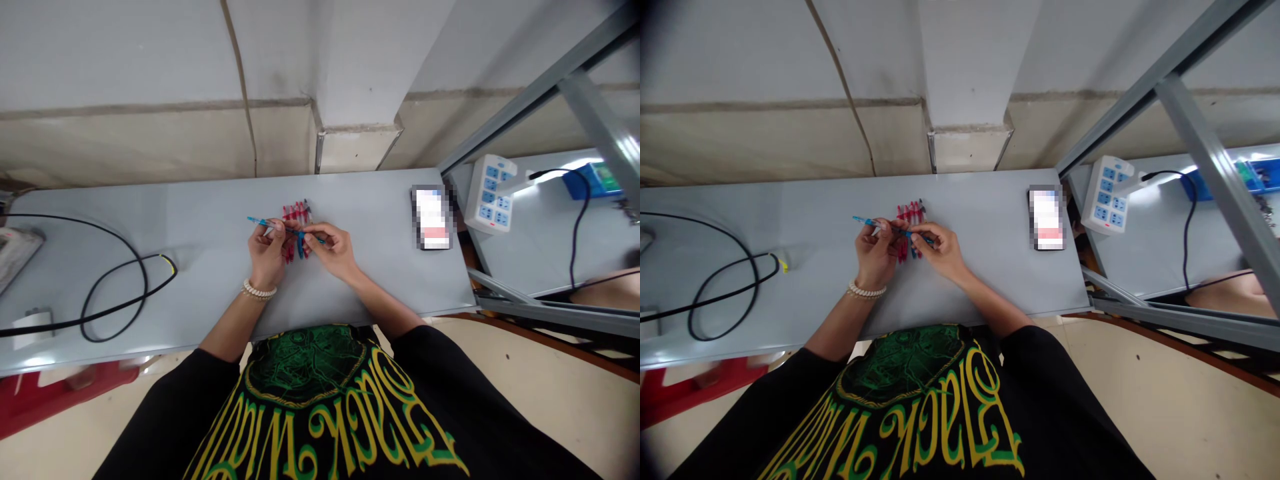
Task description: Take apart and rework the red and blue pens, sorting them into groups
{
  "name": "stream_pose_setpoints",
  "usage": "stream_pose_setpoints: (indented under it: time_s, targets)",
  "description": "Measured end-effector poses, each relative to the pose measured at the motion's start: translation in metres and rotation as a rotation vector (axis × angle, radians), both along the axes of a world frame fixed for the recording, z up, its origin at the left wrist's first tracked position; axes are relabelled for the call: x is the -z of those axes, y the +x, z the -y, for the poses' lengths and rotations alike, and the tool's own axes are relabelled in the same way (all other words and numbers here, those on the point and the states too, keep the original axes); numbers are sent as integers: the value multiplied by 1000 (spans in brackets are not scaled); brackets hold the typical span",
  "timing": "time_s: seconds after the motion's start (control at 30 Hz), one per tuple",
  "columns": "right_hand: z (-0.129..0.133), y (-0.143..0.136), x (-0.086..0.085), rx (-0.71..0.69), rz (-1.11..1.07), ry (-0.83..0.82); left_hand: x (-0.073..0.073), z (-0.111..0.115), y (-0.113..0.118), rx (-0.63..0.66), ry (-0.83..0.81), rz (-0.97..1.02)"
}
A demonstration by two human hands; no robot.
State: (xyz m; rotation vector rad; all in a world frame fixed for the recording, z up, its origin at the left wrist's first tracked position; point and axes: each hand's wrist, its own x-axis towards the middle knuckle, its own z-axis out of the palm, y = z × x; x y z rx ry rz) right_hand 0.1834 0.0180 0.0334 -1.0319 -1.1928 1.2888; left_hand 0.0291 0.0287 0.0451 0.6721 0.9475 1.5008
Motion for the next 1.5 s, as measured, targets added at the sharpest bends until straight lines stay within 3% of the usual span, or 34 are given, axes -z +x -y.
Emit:
stream_pose_setpoints:
  time_s: [0.2,0.7,1.0,1.37,1.5]
  targets:
    - [-2,6,-6,105,46,114,0,-4,-6,-40,13,-17]
    - [-6,12,-10,228,-68,48,1,-10,-14,-84,22,-10]
    - [-5,13,-9,185,-38,69,0,-9,-13,-68,-9,21]
    - [-2,15,-13,16,68,61,-6,-4,-10,8,-15,-28]
    - [0,15,-11,-126,39,27,-7,-4,-10,13,-15,-27]
